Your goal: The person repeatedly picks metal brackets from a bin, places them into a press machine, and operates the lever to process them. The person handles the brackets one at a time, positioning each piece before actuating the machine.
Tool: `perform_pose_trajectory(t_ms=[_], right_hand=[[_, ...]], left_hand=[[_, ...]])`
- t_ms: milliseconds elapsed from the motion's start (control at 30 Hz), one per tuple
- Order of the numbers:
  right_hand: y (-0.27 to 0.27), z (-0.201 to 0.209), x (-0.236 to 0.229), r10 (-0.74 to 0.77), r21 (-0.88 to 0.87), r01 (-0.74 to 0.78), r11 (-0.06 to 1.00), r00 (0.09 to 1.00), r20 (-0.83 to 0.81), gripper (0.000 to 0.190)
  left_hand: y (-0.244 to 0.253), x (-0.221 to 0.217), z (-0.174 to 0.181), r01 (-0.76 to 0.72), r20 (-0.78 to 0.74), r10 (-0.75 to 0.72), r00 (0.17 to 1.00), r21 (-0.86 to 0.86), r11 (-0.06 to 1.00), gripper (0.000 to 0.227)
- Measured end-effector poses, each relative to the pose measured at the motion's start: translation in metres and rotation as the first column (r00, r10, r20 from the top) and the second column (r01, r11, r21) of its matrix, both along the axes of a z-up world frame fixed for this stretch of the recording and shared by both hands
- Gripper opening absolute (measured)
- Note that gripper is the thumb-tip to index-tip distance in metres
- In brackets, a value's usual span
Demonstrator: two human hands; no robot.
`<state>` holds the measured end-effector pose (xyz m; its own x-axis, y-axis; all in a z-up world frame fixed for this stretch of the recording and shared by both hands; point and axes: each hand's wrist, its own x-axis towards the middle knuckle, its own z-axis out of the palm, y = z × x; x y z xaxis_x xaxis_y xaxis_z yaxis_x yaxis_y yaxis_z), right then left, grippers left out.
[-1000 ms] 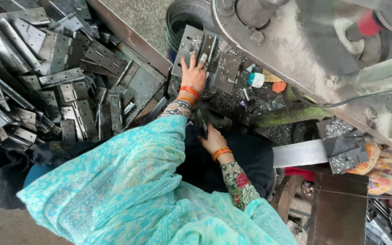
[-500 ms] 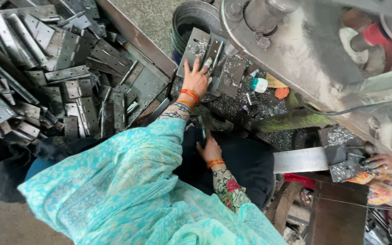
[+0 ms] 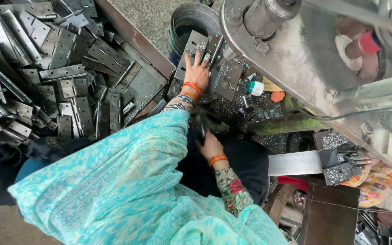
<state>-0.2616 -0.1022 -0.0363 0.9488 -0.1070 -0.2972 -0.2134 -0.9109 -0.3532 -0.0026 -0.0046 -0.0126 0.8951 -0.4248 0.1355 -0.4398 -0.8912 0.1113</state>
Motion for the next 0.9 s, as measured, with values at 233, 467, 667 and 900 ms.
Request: perform_pose_trajectory(t_ms=[233,467,667,900], right_hand=[[0.003,-0.069,-0.035,-0.048,0.089,0.035,0.995,0.989,0.141,0.085],[-0.010,0.021,0.010,0.043,-0.028,-0.043,0.999,0.999,-0.010,0.076],[-0.002,0.077,0.038,0.100,-0.122,-0.112,0.986,0.990,-0.100,0.076],[0.007,0.074,0.028,0.043,-0.108,-0.054,0.993,0.994,-0.097,0.078]], left_hand=[[0.009,-0.023,0.012,0.036,0.084,-0.030,0.996,-0.072,0.997,0.034],[0.085,-0.064,-0.012,-0.075,0.250,0.181,0.951,-0.381,0.921,0.038],[0.206,-0.094,-0.095,-0.543,0.058,0.617,0.785,-0.416,0.730,0.040],[0.223,-0.128,-0.148,-0.805,-0.099,0.808,0.581,-0.219,0.552,0.058]])
